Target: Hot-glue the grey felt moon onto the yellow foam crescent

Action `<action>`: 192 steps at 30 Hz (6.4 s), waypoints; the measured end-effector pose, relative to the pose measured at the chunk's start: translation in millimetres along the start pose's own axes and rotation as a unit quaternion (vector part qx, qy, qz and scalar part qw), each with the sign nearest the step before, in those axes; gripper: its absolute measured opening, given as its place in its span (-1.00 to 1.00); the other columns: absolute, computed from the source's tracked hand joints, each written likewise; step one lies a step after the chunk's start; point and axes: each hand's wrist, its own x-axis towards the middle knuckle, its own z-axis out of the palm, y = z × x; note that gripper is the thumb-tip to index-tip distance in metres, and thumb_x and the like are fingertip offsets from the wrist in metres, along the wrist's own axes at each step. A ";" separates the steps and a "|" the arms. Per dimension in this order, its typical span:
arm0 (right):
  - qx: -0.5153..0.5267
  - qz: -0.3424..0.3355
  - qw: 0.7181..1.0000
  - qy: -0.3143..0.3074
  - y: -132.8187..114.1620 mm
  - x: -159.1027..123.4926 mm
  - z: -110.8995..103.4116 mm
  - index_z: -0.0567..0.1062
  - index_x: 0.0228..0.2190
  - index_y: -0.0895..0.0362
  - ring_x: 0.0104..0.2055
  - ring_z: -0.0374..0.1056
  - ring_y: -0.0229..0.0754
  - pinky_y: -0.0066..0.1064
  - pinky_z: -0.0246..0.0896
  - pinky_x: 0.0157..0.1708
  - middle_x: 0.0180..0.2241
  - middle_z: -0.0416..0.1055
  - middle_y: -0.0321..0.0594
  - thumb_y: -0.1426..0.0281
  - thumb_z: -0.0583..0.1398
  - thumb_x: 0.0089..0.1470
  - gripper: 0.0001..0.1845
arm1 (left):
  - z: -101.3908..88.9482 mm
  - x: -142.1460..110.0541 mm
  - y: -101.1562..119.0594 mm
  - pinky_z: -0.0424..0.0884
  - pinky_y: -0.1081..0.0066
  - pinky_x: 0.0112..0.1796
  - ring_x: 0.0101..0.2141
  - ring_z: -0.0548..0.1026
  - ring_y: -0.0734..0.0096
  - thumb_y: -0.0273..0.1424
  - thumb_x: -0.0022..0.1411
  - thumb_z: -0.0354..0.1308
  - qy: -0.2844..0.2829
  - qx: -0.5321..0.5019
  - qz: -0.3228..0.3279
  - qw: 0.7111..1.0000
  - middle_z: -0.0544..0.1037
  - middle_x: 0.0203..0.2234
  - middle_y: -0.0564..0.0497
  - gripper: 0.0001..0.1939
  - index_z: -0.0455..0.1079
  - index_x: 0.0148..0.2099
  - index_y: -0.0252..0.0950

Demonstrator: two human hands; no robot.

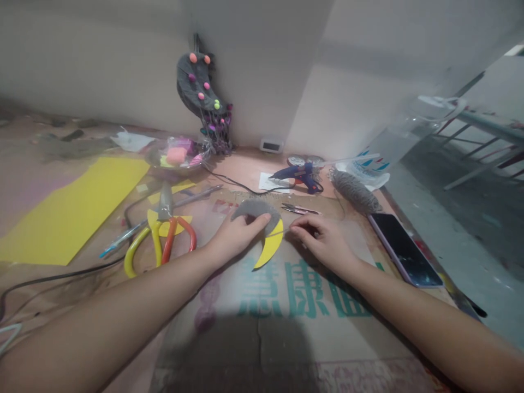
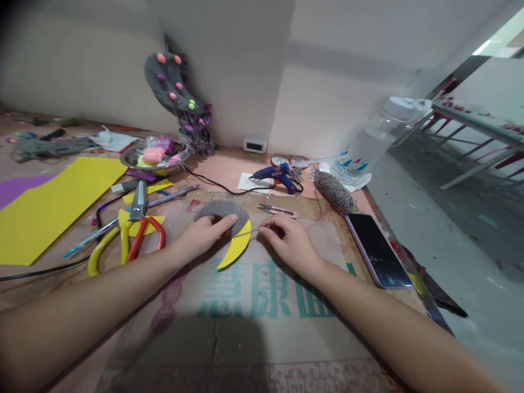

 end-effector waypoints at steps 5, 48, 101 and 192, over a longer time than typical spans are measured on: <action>-0.016 -0.001 1.000 -0.002 1.0 3.4 2.1 0.51 -0.40 0.15 -0.40 0.33 -0.24 -0.43 0.20 -0.38 -0.42 0.50 -0.24 0.39 0.17 0.11 -0.87 | -0.6 -1.0 2.6 0.39 0.37 -0.15 -0.27 0.55 0.15 -0.05 0.18 0.01 -0.025 0.023 -0.009 0.999 0.60 -0.53 -0.02 -0.58 0.54 -0.41 -0.24; 0.020 -0.062 0.993 0.096 5.3 0.4 0.3 0.43 -0.13 0.09 -0.24 0.36 -0.19 -0.34 0.30 -0.28 -0.14 0.41 -0.13 0.42 0.15 0.15 -0.78 | -0.9 -5.4 6.2 0.41 0.40 -0.10 -0.18 0.55 0.21 -0.05 0.17 0.04 -0.072 0.037 -0.008 0.997 0.65 -0.27 -0.02 -0.58 0.56 -0.19 -0.22; 0.006 -0.068 0.997 0.037 -4.8 -4.3 6.2 0.46 -0.43 0.11 -0.42 0.35 -0.22 -0.38 0.27 -0.39 -0.46 0.47 -0.24 0.37 0.19 0.12 -0.90 | -0.7 -7.3 4.9 0.41 0.36 -0.06 -0.12 0.53 0.16 -0.01 0.13 0.07 -0.068 0.036 -0.018 0.997 0.64 -0.23 -0.01 -0.55 0.56 -0.18 -0.21; 0.125 -0.061 0.990 -0.002 0.7 -7.2 3.4 0.49 -0.33 0.11 -0.20 0.36 -0.15 -0.27 0.24 -0.16 -0.31 0.45 -0.16 0.19 -0.03 0.29 -0.61 | 1.5 -4.1 0.4 0.40 0.43 -0.18 -0.25 0.53 0.31 -0.08 0.19 0.06 -0.129 -0.077 0.019 0.988 0.62 -0.31 0.02 -0.61 0.51 -0.19 -0.27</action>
